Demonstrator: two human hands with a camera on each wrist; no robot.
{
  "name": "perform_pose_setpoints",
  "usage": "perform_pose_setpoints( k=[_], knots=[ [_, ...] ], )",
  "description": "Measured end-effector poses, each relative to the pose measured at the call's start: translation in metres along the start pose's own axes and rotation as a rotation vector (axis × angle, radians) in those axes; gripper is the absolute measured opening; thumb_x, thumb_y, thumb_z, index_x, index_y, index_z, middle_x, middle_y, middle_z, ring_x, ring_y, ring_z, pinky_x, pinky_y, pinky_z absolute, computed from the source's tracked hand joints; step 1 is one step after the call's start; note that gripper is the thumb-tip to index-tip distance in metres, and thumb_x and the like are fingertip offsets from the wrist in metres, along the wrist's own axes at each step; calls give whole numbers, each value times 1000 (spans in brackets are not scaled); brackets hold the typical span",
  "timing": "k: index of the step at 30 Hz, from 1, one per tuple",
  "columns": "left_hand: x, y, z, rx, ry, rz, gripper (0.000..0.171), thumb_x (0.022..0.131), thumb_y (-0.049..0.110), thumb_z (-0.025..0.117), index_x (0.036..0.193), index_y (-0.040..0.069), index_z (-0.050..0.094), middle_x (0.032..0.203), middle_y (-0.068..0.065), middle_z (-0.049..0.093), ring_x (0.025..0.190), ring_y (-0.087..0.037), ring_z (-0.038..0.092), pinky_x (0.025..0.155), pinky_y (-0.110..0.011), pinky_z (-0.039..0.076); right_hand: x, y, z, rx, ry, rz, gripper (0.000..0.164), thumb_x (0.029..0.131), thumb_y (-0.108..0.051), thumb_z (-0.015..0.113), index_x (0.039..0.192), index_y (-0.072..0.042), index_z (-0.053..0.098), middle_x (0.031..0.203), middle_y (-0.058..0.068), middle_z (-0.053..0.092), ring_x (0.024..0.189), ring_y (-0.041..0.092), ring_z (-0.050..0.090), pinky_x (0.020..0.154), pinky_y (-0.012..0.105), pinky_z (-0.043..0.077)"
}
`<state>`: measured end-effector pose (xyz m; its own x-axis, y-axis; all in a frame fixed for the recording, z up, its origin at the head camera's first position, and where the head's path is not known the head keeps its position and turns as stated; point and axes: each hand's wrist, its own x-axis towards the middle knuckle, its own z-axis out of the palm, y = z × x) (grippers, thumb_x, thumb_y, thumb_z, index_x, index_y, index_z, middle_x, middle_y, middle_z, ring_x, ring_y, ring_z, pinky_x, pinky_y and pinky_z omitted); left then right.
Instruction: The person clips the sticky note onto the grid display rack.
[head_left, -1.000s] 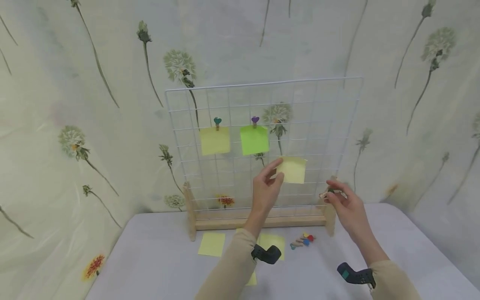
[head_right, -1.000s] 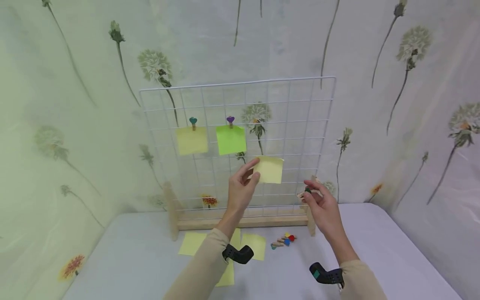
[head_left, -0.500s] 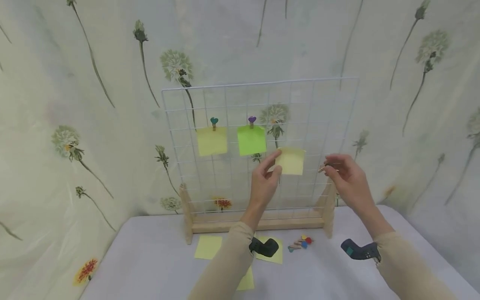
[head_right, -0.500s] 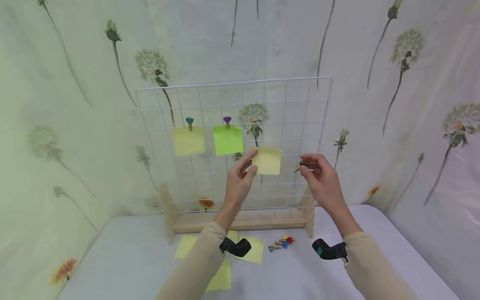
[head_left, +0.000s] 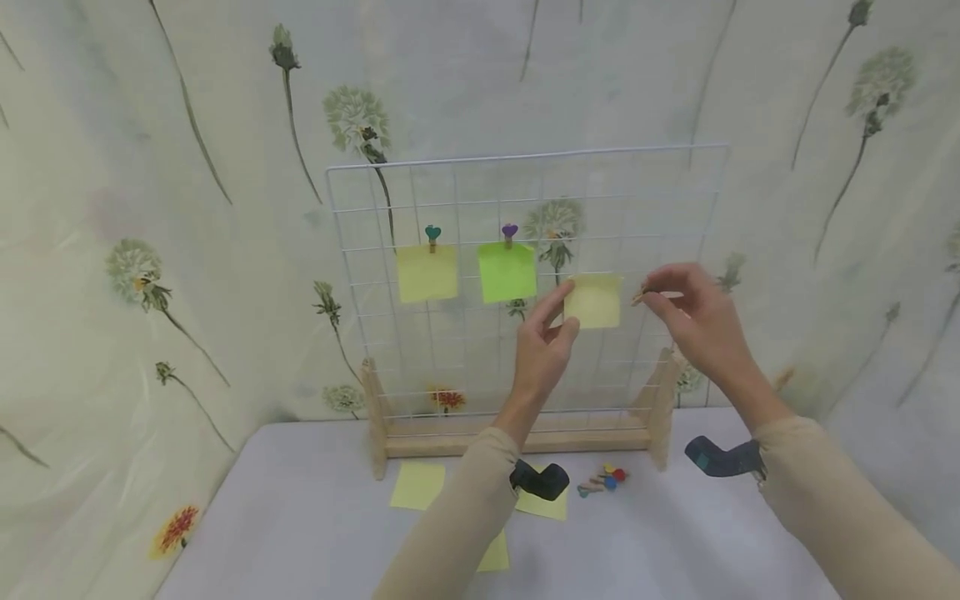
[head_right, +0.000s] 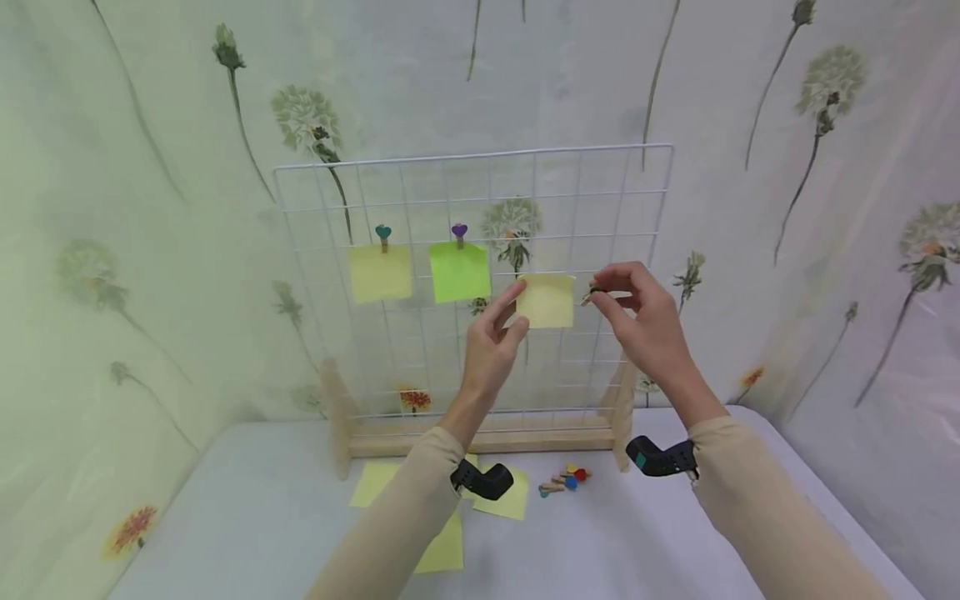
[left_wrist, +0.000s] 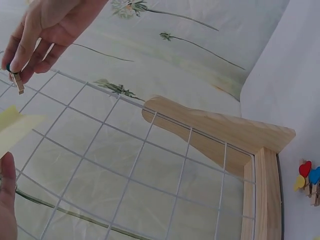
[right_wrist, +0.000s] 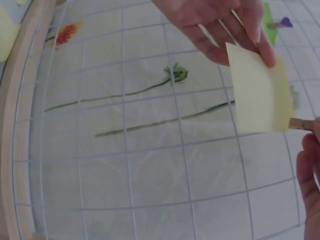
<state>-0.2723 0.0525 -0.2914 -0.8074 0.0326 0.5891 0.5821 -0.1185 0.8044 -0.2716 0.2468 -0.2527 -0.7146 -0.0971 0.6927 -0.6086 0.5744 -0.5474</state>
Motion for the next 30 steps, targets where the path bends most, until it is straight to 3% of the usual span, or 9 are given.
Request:
perform_pose_setpoints(
  k=[5, 12, 18, 25, 30],
  knots=[
    [-4, -5, 5, -25, 5, -38, 48, 88, -4, 51, 135, 5, 48, 142, -7, 49, 130, -21, 48, 93, -23, 49, -2, -6, -3, 9, 1, -16, 24, 88, 1, 61, 111, 2, 56, 101, 7, 61, 92, -9, 54, 76, 5, 42],
    [1, 0, 4, -34, 30, 1, 47, 89, -3, 49, 136, 3, 47, 143, -9, 48, 132, -23, 46, 96, -36, 48, 12, 8, 0, -25, 1, 16, 25, 91, -14, 62, 116, -10, 61, 106, -3, 64, 90, -14, 56, 76, 4, 43],
    [7, 3, -1, -9, 15, 20, 48, 89, -3, 49, 137, 1, 45, 144, -12, 46, 133, -23, 45, 94, -29, 49, 21, 7, 4, -30, 7, -62, 23, 91, -12, 62, 114, -12, 65, 106, -1, 62, 89, -11, 57, 77, 4, 43],
    [12, 6, 1, -11, 7, 34, 48, 89, -2, 49, 137, 1, 45, 145, -11, 46, 134, -20, 44, 97, -31, 48, 32, -6, 7, -20, 59, -146, 20, 90, 0, 59, 109, -1, 63, 105, 10, 63, 90, -11, 54, 80, 5, 43],
    [13, 4, 3, -29, 2, 40, 49, 89, -3, 49, 137, 1, 45, 144, -11, 46, 133, -20, 44, 97, -33, 48, 34, -12, 5, 8, 79, -139, 19, 89, 4, 57, 108, 4, 60, 105, 14, 61, 91, -10, 54, 81, 6, 43]
  ],
)
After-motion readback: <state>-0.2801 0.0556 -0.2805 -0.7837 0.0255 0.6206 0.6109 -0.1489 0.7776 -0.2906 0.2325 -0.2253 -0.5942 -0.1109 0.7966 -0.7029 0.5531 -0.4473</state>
